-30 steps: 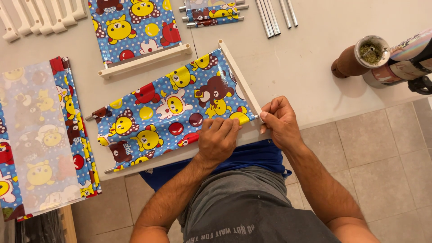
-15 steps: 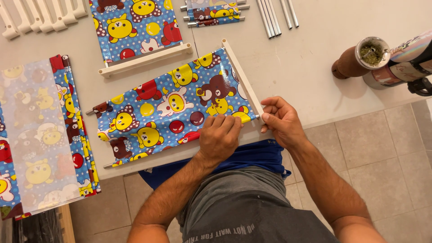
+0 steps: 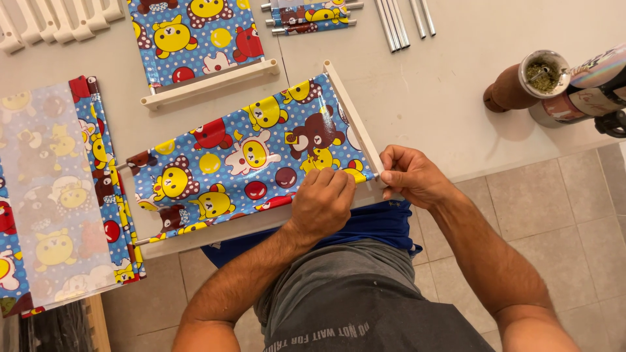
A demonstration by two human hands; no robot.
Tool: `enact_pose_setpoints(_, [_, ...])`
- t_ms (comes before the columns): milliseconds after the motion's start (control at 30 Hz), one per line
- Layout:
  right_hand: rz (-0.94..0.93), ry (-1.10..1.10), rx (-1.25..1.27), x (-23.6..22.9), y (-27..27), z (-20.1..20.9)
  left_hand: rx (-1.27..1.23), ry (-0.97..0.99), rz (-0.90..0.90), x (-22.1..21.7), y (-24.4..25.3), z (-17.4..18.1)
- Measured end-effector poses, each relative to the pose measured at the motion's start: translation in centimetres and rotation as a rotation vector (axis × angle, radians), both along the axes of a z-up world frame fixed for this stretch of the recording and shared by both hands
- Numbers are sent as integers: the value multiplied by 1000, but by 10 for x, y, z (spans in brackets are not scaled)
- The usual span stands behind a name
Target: The person inserts metal poles into fabric sleeves and attaches plastic brackets to the ends to assemble storage shelf units on a table.
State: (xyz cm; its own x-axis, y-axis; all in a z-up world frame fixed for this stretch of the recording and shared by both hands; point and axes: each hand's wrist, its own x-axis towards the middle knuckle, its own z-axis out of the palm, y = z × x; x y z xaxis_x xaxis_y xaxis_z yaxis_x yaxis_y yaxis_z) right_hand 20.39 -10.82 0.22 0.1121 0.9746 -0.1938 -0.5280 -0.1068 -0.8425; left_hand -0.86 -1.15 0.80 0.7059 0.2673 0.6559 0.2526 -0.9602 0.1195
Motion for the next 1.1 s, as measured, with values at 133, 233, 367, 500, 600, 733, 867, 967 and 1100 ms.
enact_pose_setpoints(133, [20, -73, -62, 2, 0, -6, 20, -12, -18, -1, 3, -2])
enact_pose_setpoints(233, [14, -80, -75, 0, 2, -3, 39, -32, -16, -1, 3, -6])
enact_pose_setpoints(367, [7, -83, -102, -1, 2, -7, 31, -47, -15, 1, 4, -9])
enact_pose_setpoints(500, [-25, -143, -132, -3, -1, -14, 26, -73, -21, 2, 3, -7])
enact_pose_setpoints(600, [-45, -167, -147, -5, 3, -15, 36, -100, -14, 6, 4, -9])
enact_pose_setpoints(733, [-53, -227, -174, -11, -1, -18, 32, -129, -28, 1, 9, -2])
enact_pose_setpoints(867, [-56, -251, -99, -21, -1, 5, 77, -114, -28, -8, 6, 4])
enact_pose_setpoints(967, [-82, -251, -65, -28, -4, 19, 17, -176, -15, -24, -12, 22])
enact_pose_setpoints(1100, [-143, -277, -74, -29, -9, 21, -380, -247, -34, -55, -49, 9])
